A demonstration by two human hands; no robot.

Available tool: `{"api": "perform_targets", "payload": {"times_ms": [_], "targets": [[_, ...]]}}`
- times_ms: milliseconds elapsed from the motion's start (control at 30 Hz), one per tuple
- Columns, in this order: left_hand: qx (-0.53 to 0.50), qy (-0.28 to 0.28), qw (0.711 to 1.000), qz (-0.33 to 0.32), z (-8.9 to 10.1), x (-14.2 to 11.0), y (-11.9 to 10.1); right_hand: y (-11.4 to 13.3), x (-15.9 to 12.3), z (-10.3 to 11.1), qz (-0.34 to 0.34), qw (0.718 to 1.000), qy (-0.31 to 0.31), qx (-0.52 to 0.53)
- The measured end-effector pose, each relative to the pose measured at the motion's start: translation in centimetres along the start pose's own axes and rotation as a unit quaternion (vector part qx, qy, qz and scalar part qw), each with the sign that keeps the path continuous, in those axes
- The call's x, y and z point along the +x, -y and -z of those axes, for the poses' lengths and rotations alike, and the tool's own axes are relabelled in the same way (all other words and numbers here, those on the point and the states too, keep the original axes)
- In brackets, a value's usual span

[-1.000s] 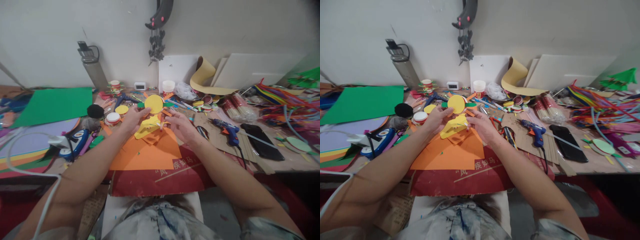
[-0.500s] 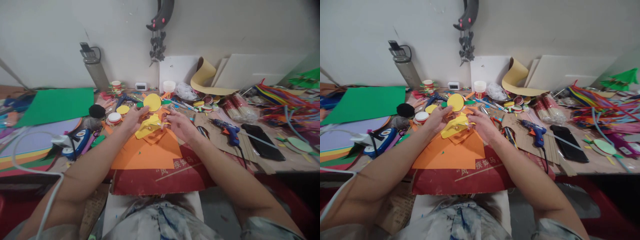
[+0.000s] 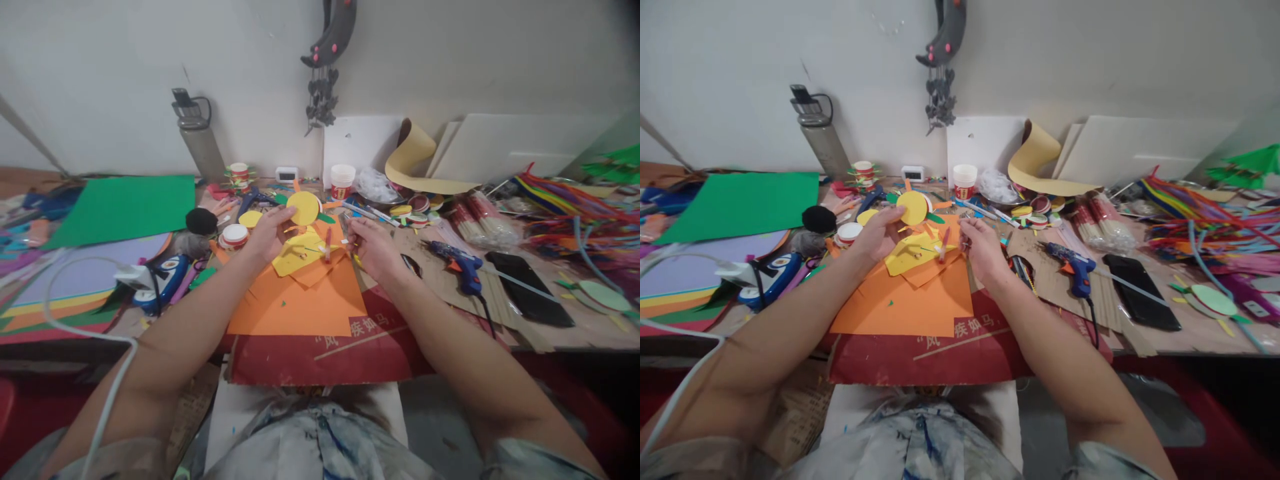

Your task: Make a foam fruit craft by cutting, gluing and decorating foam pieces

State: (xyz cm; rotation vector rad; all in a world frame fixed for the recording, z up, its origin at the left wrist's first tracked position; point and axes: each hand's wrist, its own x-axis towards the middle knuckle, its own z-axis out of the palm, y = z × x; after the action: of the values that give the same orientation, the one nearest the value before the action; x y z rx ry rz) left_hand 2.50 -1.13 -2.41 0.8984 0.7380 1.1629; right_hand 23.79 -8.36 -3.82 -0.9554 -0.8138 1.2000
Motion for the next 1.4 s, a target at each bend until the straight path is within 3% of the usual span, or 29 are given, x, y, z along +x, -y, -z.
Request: {"api": "perform_targets", "payload": {"times_ms": [133, 233, 367, 467, 567, 700, 867, 1067, 1400], "targets": [[0.051, -0.006, 0.998, -0.043, 0.7, 0.5, -0.3, 0.0, 0.6, 0.3, 0.054, 0.997, -0.026, -0.054], [0.136, 0.034, 0.988, -0.066, 1.0, 0.8, -0.7, -0.1, 1.0, 0.5, 0.106, 0.984, -0.036, -0.138], [0.200, 0.107, 0.972, -0.069, 0.7, 0.4, -0.9, -0.2, 1.0, 0.3, 0.097, 0.975, 0.044, -0.195], [0.221, 0.135, 0.964, -0.064, 0.1, -0.1, -0.6, -0.4, 0.6, -0.1, 0.061, 0.978, 0.113, -0.165], [0.192, 0.152, 0.968, -0.057, -0.4, -0.5, -0.1, -0.6, 0.3, -0.4, 0.047, 0.981, 0.133, -0.135], [0.095, 0.128, 0.987, -0.024, -0.4, -0.5, 0.5, -0.6, 0.5, -0.4, 0.063, 0.993, 0.077, -0.070], [0.125, 0.137, 0.982, -0.033, -0.2, -0.3, 1.1, -0.7, 0.9, -0.4, 0.077, 0.997, 0.018, -0.006], [0.184, 0.142, 0.970, -0.066, -1.3, -0.9, 1.9, -1.5, 0.4, -0.8, 0.076, 0.996, 0.035, -0.030], [0.157, 0.098, 0.980, -0.077, -0.9, -0.6, 1.8, -1.1, 1.4, -0.3, 0.088, 0.993, 0.035, -0.071]]}}
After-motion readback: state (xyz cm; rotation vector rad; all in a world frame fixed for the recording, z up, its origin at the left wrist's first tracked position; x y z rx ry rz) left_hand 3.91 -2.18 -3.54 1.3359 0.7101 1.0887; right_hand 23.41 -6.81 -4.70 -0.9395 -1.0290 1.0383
